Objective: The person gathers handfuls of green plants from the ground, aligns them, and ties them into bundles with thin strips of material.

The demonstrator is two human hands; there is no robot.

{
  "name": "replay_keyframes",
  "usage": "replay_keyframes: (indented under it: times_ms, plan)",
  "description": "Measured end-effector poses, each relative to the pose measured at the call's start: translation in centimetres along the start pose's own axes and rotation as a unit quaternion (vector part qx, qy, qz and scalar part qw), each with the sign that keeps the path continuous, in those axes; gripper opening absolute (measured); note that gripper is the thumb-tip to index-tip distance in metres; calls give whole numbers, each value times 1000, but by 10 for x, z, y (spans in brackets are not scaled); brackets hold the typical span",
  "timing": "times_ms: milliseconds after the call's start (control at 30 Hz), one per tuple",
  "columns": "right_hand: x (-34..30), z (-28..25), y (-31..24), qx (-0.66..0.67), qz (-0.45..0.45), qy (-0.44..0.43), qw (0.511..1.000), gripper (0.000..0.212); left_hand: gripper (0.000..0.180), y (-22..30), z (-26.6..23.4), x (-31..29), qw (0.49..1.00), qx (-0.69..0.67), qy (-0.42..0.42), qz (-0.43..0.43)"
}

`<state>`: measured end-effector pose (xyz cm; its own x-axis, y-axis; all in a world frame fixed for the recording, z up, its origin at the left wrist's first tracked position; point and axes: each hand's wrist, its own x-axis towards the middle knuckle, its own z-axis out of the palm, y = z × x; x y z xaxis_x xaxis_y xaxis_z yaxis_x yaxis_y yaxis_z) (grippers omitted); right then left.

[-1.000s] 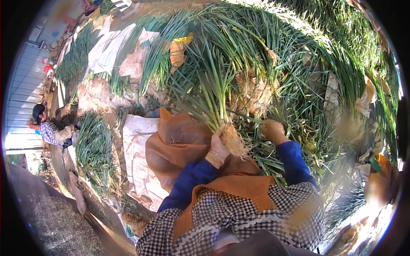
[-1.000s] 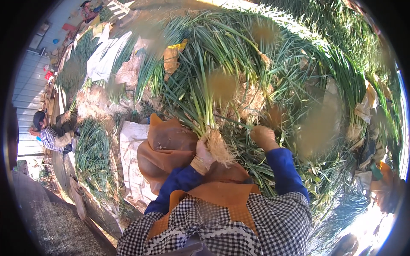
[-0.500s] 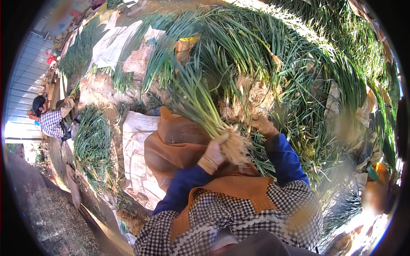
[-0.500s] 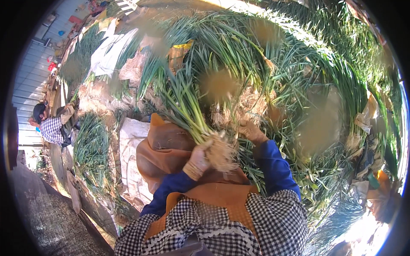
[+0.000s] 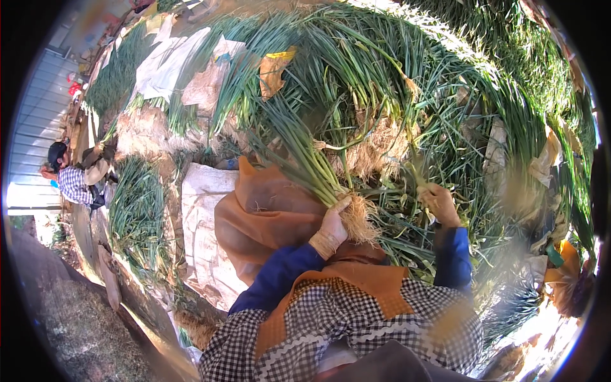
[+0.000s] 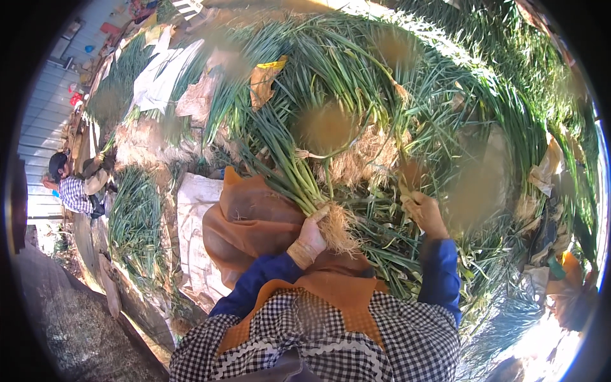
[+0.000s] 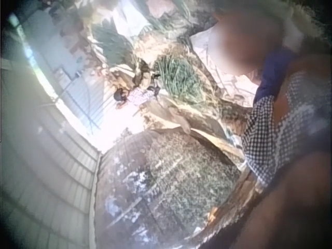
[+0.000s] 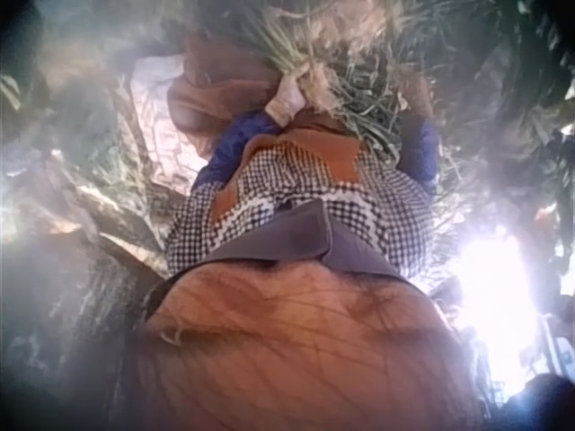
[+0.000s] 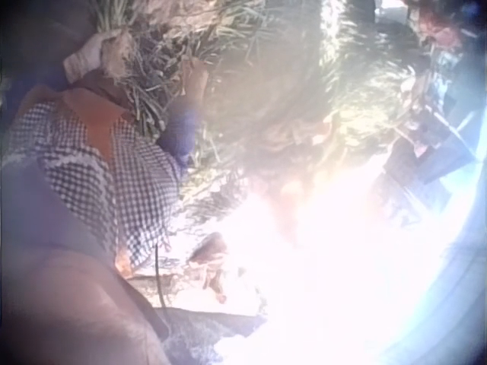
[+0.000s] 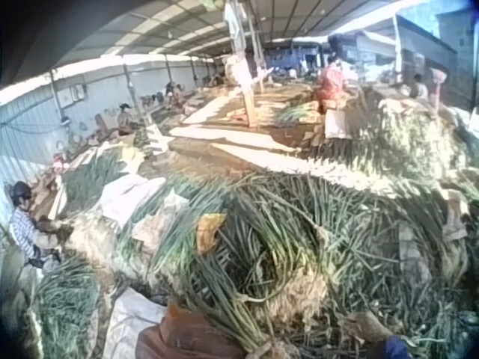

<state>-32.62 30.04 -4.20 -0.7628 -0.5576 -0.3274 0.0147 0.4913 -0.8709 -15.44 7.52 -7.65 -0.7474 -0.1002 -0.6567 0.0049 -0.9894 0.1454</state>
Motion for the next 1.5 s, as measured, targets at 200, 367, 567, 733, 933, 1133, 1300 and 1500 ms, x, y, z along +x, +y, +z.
replay_keyframes:
  times_ms: [200,367,567,733,933,1133,1300,1500]
  plan:
    - [99,90,20,-348,-158,22,924,26,19,2,10,-10,1000,-3,-13,-21]
    - [171,150,-35,-390,-142,-49,908,26,21,-1,-2,4,999,30,-1,-12]
    - [105,85,34,-249,-253,48,934,15,35,30,3,-30,967,-99,-234,1]
    - [19,59,68,-156,-210,22,965,26,32,32,33,-48,972,-84,-217,-34]
    - [-3,100,4,-223,-387,-7,895,24,28,-13,0,-16,985,19,-45,-166]
    - [31,90,27,105,-105,-26,989,20,28,-13,8,-17,983,60,-14,-172]
    - [109,118,127,-76,-120,-188,972,38,29,-14,14,-19,987,49,-17,-150]
    - [76,127,49,200,43,-136,969,23,27,-6,12,-27,992,55,-52,-100]
